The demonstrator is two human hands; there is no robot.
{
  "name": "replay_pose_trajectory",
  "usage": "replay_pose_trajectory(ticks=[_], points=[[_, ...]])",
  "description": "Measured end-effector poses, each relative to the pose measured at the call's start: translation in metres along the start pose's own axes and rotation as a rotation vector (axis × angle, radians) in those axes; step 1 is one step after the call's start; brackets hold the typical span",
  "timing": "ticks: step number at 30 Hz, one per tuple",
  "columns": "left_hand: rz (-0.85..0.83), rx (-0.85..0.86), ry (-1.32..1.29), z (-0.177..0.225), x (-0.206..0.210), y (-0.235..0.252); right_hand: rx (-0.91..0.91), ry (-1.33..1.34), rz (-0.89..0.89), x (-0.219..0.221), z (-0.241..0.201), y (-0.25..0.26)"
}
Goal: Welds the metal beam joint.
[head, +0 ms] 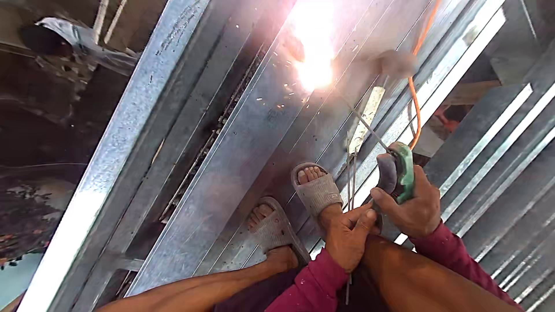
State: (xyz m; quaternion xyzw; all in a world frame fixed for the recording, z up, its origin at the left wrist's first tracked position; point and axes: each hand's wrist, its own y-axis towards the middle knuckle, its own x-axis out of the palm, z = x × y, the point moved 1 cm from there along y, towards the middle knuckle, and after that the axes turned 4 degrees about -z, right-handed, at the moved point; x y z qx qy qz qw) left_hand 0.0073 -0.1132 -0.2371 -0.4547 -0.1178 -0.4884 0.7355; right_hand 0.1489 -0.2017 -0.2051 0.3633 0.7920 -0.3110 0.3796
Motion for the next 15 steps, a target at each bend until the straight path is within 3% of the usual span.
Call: replay_pose_trajectory(ticks=[15], points=[[0.016, 0.008, -0.02, -0.0003, 0.0003, 0.0005, 0.01, -0.013, 0.013, 0.0012, -0.0018, 0.0003]])
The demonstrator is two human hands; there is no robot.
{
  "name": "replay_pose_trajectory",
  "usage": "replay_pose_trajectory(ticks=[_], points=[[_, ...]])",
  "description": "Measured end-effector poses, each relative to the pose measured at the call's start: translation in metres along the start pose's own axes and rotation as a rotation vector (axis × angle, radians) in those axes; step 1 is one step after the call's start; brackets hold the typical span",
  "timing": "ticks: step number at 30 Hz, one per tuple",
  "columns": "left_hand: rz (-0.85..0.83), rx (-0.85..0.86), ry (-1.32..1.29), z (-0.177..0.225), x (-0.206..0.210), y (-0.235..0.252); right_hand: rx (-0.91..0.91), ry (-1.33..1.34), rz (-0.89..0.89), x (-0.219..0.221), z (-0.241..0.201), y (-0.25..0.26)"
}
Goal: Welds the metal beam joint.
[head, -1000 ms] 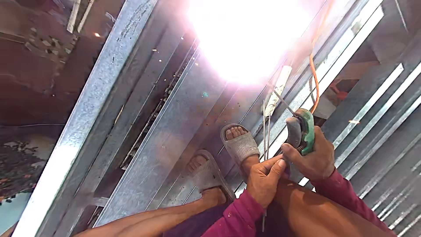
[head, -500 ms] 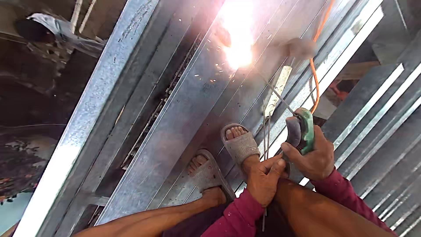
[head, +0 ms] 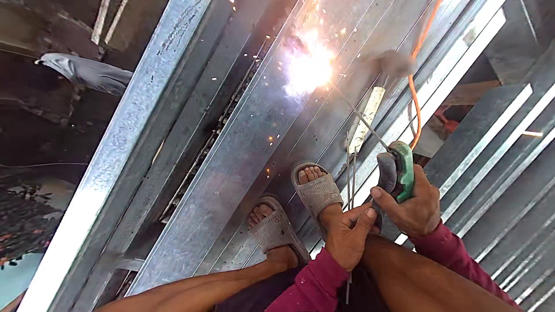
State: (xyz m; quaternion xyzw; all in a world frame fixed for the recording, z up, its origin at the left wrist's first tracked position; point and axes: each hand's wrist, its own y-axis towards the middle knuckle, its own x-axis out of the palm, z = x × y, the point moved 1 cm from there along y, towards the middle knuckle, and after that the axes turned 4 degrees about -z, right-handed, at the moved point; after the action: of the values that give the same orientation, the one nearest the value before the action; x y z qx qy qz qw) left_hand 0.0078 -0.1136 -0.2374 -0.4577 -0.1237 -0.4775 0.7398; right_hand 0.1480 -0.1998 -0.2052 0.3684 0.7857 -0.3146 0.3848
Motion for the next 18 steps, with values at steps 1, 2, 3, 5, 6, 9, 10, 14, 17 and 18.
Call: replay_pose_trajectory(ticks=[1, 2, 3, 5, 6, 9, 10, 14, 17, 18], points=[[0.002, -0.002, -0.001, 0.0002, 0.0001, -0.0001, 0.0, 0.0, 0.001, 0.0001, 0.0, 0.0001], [0.004, -0.004, -0.002, 0.0006, 0.0001, 0.0, 0.0, -0.002, 0.0, 0.0002, 0.0002, 0.0001], [0.007, -0.005, 0.001, 0.0009, 0.0002, 0.0001, 0.0, -0.002, 0.0, 0.0003, 0.0003, 0.0003], [0.005, -0.008, 0.004, 0.001, -0.0001, 0.0001, 0.005, 0.003, 0.001, 0.0002, 0.0, 0.0004], [0.002, -0.008, 0.003, 0.001, -0.0002, 0.0002, 0.005, 0.005, 0.001, 0.0004, 0.0002, 0.0003], [0.001, -0.014, -0.005, 0.0011, -0.0001, 0.0002, 0.004, 0.003, -0.003, 0.0004, 0.0005, 0.0004], [0.0, -0.014, -0.009, 0.0009, 0.0, 0.0, 0.002, 0.004, -0.003, 0.0004, 0.0006, 0.0003], [-0.004, -0.01, -0.013, 0.0, -0.0004, -0.0013, -0.015, 0.015, 0.0, 0.0011, 0.0018, -0.0004], [-0.004, -0.012, -0.007, -0.0009, -0.0009, -0.001, -0.009, 0.014, -0.003, 0.0005, 0.0011, -0.0007], [-0.002, -0.011, -0.01, -0.001, -0.001, -0.0007, -0.003, 0.009, -0.002, 0.0005, 0.0008, -0.0008]])
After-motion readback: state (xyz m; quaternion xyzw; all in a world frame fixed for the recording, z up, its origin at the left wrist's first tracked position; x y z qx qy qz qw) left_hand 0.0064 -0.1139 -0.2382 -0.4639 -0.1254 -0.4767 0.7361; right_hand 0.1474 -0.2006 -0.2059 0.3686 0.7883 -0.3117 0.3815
